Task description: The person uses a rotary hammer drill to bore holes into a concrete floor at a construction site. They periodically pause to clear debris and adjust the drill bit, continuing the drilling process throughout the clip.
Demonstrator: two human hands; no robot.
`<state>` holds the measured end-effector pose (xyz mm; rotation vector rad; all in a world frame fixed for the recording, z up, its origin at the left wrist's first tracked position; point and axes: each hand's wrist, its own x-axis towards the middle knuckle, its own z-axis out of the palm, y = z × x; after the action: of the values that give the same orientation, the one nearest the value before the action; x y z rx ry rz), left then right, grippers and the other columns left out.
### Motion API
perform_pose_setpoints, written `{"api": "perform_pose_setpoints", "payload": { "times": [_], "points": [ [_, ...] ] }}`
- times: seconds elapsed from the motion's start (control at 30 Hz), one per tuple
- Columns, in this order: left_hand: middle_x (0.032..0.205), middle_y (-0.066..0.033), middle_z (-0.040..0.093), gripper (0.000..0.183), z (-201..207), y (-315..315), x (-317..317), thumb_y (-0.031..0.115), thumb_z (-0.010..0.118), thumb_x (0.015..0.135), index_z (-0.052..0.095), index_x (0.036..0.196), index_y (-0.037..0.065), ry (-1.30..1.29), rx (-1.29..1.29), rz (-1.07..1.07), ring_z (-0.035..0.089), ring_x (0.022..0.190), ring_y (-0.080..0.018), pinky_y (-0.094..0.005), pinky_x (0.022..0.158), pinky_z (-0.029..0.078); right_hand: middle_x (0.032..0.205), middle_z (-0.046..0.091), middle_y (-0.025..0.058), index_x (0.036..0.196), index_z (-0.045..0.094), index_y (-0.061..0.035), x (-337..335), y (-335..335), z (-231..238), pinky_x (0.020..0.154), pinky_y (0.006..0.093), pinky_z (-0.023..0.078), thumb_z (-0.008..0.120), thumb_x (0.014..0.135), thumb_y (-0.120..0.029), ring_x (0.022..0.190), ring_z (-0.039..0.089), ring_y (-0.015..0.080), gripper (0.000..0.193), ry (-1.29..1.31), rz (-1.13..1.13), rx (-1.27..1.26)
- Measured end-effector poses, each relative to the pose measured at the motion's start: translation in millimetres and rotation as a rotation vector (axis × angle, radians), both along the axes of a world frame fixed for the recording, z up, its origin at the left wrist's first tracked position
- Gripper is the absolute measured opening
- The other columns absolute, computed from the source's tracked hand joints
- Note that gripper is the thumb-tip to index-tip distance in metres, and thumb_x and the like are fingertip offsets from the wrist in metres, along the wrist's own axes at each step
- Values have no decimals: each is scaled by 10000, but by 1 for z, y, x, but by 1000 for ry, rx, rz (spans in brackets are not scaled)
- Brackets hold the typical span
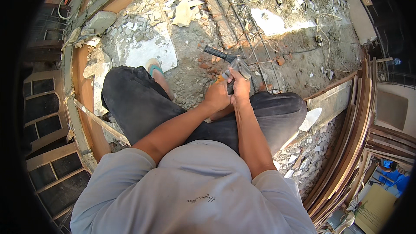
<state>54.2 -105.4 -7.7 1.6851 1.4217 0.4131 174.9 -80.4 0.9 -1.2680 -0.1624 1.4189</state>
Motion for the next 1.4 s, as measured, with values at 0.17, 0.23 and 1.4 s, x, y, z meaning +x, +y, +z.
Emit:
{"api": "perform_pose_setpoints", "payload": {
  "times": [0.17,0.23,1.4],
  "points": [
    [1085,-277,790,554,12,-7,-1,304,887,830,714,1267,12,-101,244,-31,748,1079,-496,-573,959,575,751,525,6,776,531,-108,7,-12,-2,799,340,553,662,955,11,663,526,136,252,77,-51,115],
    [1082,-281,785,540,13,-8,1,291,884,828,713,1261,18,-40,233,-32,739,1067,-506,-579,953,565,748,529,11,791,548,-102,12,-15,-4,796,348,553,674,928,32,661,537,148,229,156,-54,148],
    [798,-206,772,414,10,6,11,159,790,854,723,1205,-51,119,400,-90,731,710,-355,-436,906,450,767,537,12,823,534,-101,18,-7,2,927,343,542,674,822,63,713,537,158,216,250,-26,129]
  ]
}}
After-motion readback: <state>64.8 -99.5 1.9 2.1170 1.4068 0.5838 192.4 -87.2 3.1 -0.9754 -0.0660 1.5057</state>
